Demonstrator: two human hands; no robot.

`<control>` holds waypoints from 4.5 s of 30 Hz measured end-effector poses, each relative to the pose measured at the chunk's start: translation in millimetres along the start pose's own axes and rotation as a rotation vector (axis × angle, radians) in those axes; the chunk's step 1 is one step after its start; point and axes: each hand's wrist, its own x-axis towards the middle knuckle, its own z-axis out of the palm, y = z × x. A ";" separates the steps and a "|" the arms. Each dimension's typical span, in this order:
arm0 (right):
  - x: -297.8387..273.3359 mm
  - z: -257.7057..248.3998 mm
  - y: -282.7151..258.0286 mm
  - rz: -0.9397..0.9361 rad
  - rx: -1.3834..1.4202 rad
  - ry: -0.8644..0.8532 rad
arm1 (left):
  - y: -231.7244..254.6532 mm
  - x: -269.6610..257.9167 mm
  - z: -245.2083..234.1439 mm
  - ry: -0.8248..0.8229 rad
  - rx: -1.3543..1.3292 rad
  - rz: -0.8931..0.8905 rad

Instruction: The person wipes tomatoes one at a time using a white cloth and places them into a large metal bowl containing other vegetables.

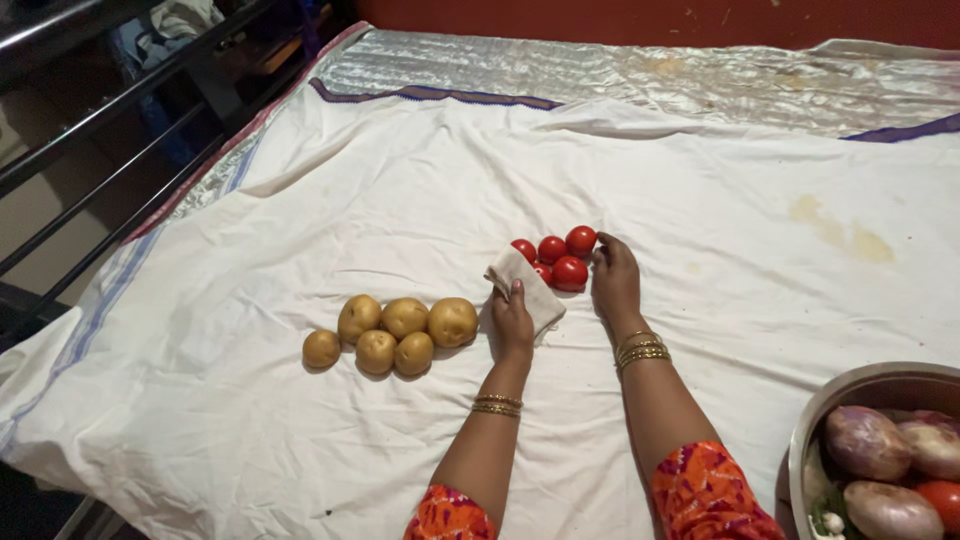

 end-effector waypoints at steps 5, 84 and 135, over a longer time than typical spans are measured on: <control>4.9 -0.1 8.2 -0.319 0.003 0.058 | 5.3 -3.0 -1.1 -0.028 0.006 -0.005; -243.0 -90.6 16.2 -0.140 -0.977 -0.324 | 1.1 -224.2 -66.6 -0.691 0.451 1.002; -237.9 -375.3 128.5 -0.105 -0.589 0.420 | -61.6 -207.3 -72.4 -0.466 0.607 0.658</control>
